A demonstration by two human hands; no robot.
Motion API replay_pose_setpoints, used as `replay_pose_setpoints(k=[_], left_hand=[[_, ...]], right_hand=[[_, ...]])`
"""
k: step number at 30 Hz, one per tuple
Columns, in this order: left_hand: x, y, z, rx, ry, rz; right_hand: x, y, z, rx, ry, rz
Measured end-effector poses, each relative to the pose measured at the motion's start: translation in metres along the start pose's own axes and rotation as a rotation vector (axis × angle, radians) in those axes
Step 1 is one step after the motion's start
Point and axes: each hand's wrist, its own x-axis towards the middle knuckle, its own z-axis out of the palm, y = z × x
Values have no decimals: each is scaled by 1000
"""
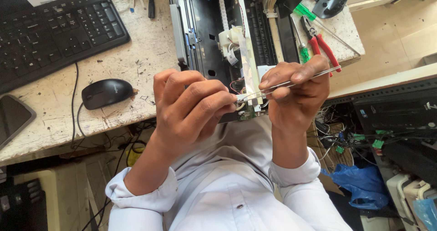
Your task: The person works on the internal components of an open electronic device, using a screwdriver to adjust parts and pliers to manipulate small components. They also briefly use a computer mouse while continuing to adjust the device's internals.
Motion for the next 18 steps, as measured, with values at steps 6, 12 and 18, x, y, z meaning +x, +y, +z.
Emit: replay_pose_setpoints(k=[6, 12, 18], left_hand=[[1, -1, -3, -31, -10, -50], [3, -1, -6, -68, -69, -94], [9, -11, -9, -66, -180, -57]], right_hand=[[1, 0, -1, 1, 10, 24], [1, 2, -6, 9, -11, 40], [0, 1, -18, -35, 13, 25]])
